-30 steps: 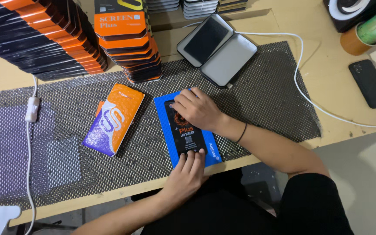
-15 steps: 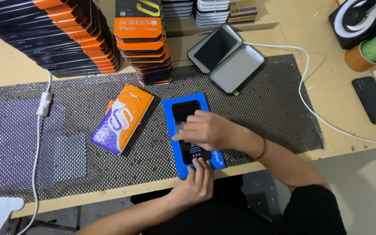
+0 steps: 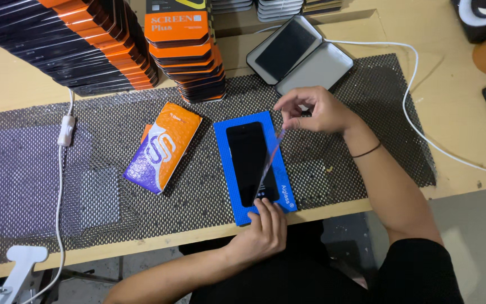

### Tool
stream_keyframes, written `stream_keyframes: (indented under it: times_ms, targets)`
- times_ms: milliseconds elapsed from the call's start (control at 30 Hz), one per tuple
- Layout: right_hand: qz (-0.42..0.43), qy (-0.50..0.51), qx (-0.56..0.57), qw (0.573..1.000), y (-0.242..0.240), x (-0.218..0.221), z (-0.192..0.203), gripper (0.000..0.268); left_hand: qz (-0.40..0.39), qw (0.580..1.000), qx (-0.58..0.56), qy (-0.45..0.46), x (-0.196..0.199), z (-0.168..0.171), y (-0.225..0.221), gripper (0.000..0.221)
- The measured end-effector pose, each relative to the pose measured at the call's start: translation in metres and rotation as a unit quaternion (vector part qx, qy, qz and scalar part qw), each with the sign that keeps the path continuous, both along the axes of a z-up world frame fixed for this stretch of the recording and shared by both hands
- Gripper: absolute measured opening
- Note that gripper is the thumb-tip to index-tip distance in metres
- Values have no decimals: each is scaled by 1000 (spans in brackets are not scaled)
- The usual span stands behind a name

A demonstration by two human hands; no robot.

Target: The person removes phone replacement screens from protective envelopes, wipes the screen surfaces with a cloth, uses a squeegee card to smooth the protective film, and places the screens back into their packaging.

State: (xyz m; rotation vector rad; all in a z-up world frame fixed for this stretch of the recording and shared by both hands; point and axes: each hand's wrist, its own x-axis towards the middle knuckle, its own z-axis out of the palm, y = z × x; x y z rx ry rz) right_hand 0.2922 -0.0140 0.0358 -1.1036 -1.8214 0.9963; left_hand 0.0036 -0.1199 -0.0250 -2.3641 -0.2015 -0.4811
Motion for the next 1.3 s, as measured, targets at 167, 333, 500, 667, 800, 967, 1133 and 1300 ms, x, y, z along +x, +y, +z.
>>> stream_keyframes:
  times_ms: [167,333,500,667,800,967,1133,1300]
  targets:
    - [17,31,-66,997,4,10,-4,35,42,996,-4,84,9,16,-7,31]
    - [66,42,-94,993,7,24,-9,35,50,989,-27,138,19,19,-12,37]
    - [118,-6,-184,976,6,38,-1,31,50,990,-38,129,17,15,-12,31]
    - [151,-44,-187,970,1,40,10,28,54,990,-62,114,12,8,-13,32]
    - [77,53,-97,991,-4,19,8,20,35,993,-62,91,10,10,-9,31]
    - [122,111,-86,983,-10,8,19,18,31,994,-53,90,9,14,-8,28]
    - [40,6,-55,998,-15,-2,34,16,27,994,-62,82,8,9,-10,28]
    - [79,-54,4,995,-15,-33,61,14,24,996,-82,37,3,-3,-8,32]
